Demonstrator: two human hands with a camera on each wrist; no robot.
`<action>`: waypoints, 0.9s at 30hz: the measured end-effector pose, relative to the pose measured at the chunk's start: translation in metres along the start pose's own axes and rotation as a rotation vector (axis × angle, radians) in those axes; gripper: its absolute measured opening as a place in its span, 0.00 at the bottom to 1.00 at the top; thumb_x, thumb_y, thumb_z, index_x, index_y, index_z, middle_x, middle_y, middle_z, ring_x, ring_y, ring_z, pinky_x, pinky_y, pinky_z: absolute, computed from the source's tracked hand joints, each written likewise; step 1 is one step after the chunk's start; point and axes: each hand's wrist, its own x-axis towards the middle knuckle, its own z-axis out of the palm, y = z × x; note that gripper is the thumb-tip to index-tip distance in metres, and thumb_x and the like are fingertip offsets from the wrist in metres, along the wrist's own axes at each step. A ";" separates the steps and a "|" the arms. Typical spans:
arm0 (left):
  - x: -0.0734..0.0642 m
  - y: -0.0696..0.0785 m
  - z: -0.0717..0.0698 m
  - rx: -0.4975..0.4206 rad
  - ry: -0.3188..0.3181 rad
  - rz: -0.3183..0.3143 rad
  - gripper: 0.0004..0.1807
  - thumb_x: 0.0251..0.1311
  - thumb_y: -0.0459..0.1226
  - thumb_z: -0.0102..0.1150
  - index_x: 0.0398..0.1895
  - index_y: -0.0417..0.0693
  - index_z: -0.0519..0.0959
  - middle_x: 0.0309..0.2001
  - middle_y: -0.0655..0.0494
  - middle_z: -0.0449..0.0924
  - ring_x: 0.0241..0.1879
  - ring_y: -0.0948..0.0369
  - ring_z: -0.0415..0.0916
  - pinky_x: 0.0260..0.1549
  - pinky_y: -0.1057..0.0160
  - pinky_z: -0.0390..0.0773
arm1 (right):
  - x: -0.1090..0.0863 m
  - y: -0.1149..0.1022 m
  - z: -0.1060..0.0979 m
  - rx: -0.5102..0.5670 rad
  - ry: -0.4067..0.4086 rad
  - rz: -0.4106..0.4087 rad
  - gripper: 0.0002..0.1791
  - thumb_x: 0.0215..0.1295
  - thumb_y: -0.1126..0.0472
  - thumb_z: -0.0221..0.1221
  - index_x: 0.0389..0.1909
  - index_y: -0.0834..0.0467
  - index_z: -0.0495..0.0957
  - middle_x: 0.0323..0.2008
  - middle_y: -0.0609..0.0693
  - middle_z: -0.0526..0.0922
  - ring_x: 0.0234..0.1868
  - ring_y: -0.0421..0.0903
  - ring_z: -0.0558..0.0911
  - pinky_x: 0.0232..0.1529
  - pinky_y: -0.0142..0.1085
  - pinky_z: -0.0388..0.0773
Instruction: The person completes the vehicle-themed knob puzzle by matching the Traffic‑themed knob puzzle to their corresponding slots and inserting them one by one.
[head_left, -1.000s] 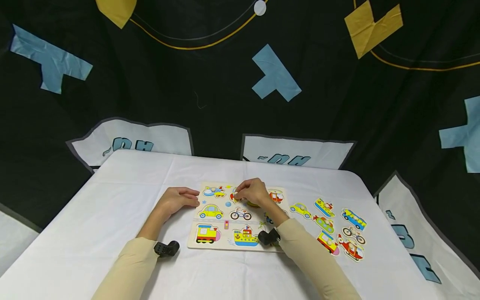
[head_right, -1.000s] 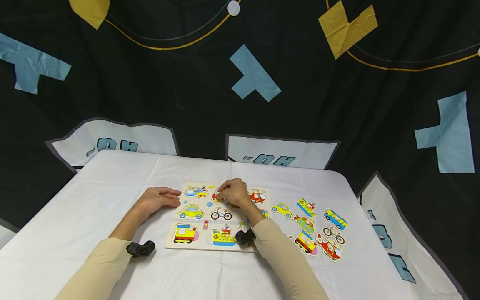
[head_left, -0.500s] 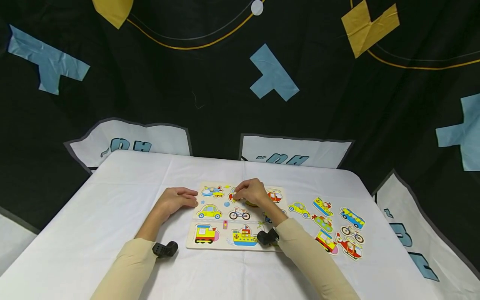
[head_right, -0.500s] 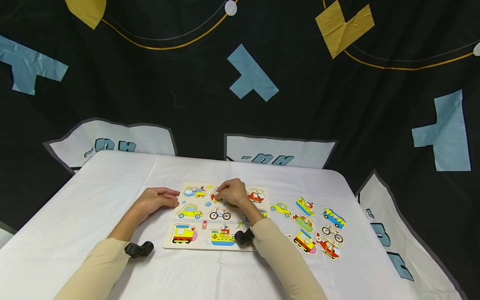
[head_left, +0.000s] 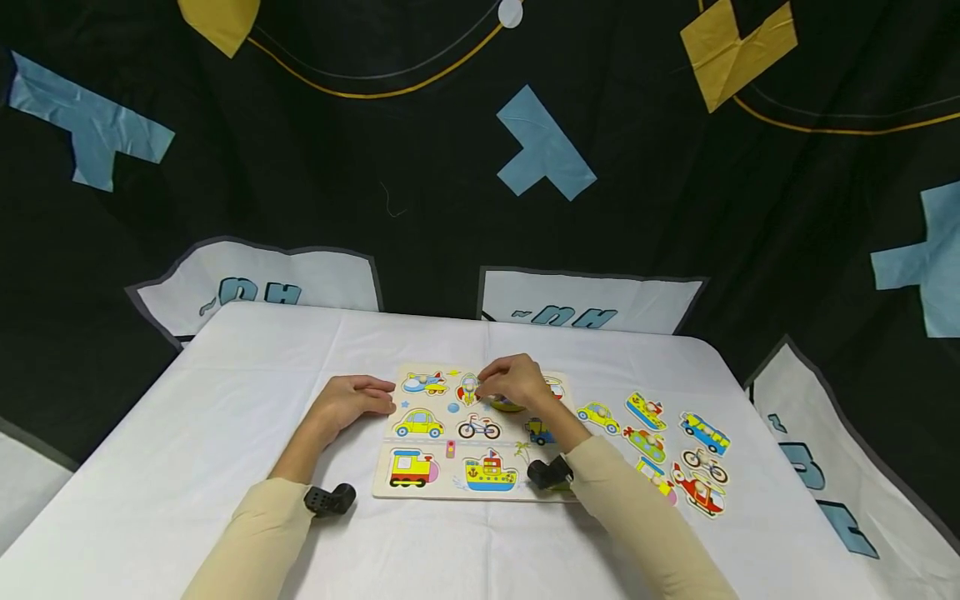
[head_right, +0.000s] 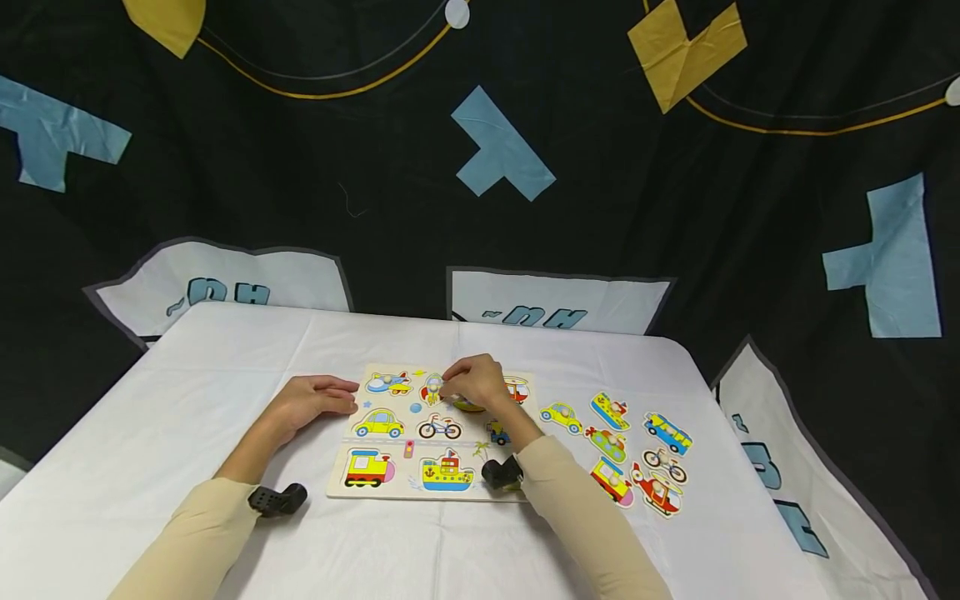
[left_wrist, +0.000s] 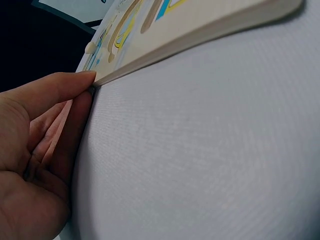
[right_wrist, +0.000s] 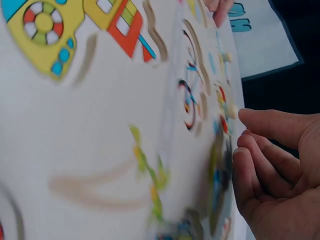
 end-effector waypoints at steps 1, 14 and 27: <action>0.000 0.000 0.000 -0.001 0.000 0.001 0.25 0.52 0.41 0.74 0.56 0.47 0.84 0.43 0.54 0.90 0.49 0.57 0.83 0.59 0.49 0.73 | -0.001 0.000 -0.003 0.004 0.002 0.003 0.10 0.54 0.59 0.73 0.38 0.56 0.89 0.30 0.46 0.89 0.32 0.42 0.83 0.36 0.34 0.77; 0.000 0.000 0.003 0.003 -0.003 -0.008 0.25 0.53 0.41 0.74 0.56 0.47 0.84 0.43 0.53 0.90 0.51 0.55 0.83 0.61 0.46 0.72 | -0.018 0.011 -0.056 -0.059 0.038 0.047 0.12 0.56 0.56 0.73 0.41 0.54 0.88 0.35 0.48 0.89 0.39 0.50 0.84 0.43 0.40 0.78; 0.001 -0.002 -0.001 0.001 -0.014 0.016 0.26 0.52 0.41 0.75 0.56 0.48 0.84 0.43 0.54 0.90 0.50 0.57 0.84 0.61 0.47 0.71 | -0.037 0.027 -0.100 -0.041 -0.017 0.064 0.16 0.58 0.55 0.71 0.47 0.57 0.87 0.38 0.49 0.90 0.46 0.56 0.86 0.55 0.53 0.77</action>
